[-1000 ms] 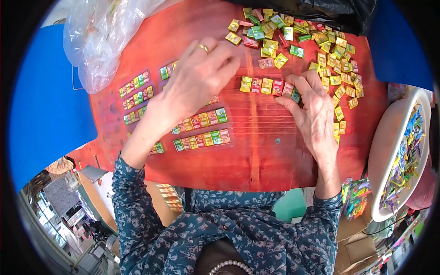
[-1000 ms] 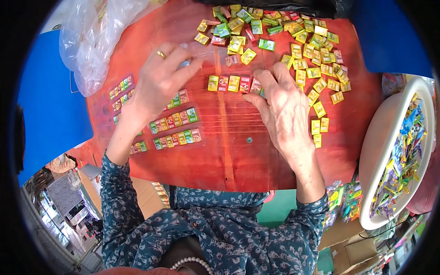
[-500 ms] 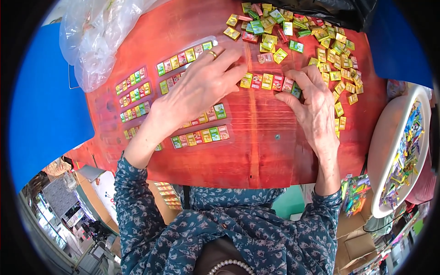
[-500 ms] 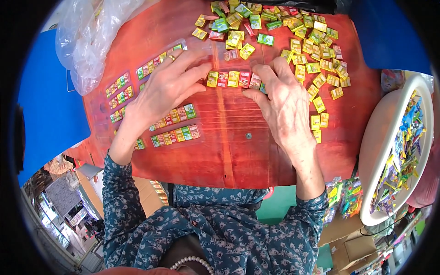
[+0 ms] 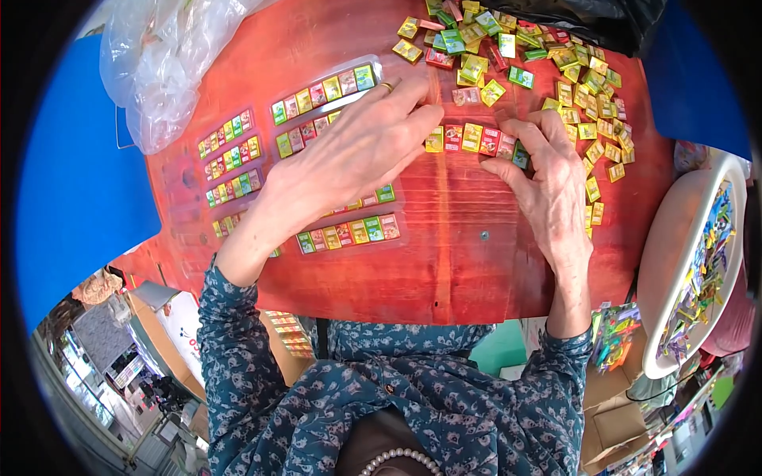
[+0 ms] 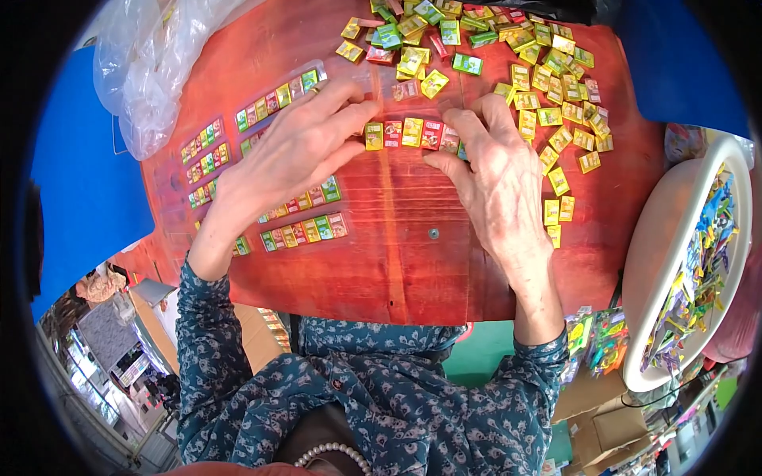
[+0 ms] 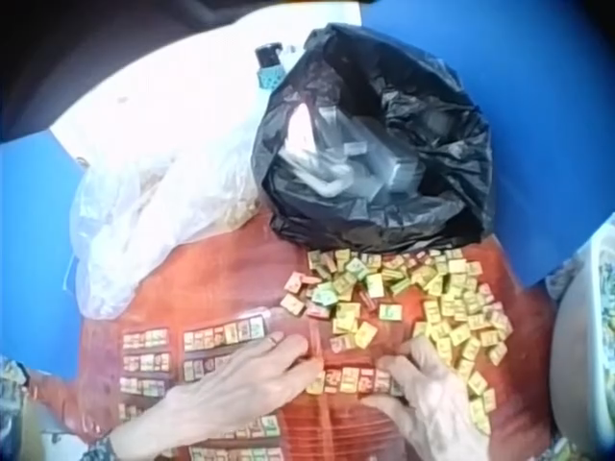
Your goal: Sorting and placing small wrapped candies into clear plastic tray containers.
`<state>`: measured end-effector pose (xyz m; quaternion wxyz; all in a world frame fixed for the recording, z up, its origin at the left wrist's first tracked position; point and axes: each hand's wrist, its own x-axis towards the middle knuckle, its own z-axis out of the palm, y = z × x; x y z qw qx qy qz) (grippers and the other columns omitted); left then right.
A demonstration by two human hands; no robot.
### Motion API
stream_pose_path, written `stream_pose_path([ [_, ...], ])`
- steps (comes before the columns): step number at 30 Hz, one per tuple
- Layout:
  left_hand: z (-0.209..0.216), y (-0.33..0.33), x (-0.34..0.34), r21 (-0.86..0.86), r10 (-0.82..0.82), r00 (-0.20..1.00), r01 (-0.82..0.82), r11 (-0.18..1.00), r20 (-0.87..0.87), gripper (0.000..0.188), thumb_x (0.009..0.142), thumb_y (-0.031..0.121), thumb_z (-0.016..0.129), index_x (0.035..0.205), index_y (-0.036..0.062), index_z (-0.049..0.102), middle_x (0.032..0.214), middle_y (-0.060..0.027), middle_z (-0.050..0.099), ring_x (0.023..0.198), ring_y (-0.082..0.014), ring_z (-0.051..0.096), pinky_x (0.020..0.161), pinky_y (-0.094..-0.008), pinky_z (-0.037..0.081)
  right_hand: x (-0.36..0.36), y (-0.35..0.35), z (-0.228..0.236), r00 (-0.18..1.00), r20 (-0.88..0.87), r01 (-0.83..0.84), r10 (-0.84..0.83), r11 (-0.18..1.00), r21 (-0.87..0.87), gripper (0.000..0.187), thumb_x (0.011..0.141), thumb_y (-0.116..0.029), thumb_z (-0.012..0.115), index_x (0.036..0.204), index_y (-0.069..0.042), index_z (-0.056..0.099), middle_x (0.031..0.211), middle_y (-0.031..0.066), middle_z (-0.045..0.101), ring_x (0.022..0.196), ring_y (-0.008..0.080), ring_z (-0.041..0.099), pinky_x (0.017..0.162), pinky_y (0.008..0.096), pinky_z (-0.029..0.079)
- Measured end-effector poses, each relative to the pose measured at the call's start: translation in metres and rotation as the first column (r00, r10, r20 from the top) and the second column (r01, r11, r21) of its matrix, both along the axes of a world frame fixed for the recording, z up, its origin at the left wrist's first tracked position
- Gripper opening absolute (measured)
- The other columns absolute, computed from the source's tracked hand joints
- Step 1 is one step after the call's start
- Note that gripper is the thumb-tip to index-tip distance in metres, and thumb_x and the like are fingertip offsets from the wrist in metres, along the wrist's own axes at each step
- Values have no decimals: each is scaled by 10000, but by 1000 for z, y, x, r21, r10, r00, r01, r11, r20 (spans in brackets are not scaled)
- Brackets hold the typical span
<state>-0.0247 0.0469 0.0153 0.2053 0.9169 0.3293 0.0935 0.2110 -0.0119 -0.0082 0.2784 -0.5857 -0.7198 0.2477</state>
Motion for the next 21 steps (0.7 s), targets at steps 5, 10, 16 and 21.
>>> stream_pose_path([
  [5,2,-4,7,4,12,998,-13,1000,58,468,779,71,768,1210,-17,609,1134,-158,567,994,-344,621,838,-431,517,-2,0,1,1000,8,-2,1,999,32,423,767,-109,807,1148,-36,637,1038,134,582,835,367,650,673,449,524],
  [10,-8,-1,8,12,14,1000,-13,1000,-27,450,763,42,772,1187,-7,629,1076,-153,564,957,-336,622,797,-424,522,-3,-1,0,998,65,17,-18,1000,22,403,791,-153,799,1154,-57,655,1027,132,584,828,356,652,675,447,524],
  [16,-12,-2,9,-8,45,996,-44,999,71,418,770,31,763,1166,-10,636,1058,-148,562,918,-329,624,770,-421,525,-3,0,-2,999,52,0,-1,1000,13,407,802,-188,792,1166,-65,660,1009,130,591,834,356,654,673,439,533],
  [21,-15,-2,14,71,16,998,-20,997,62,397,765,58,766,1140,4,647,1076,-145,570,939,-337,623,791,-430,518,-8,0,2,992,125,-12,2,997,77,419,786,-221,802,1161,-72,686,1001,107,606,836,320,663,678,412,548],
])
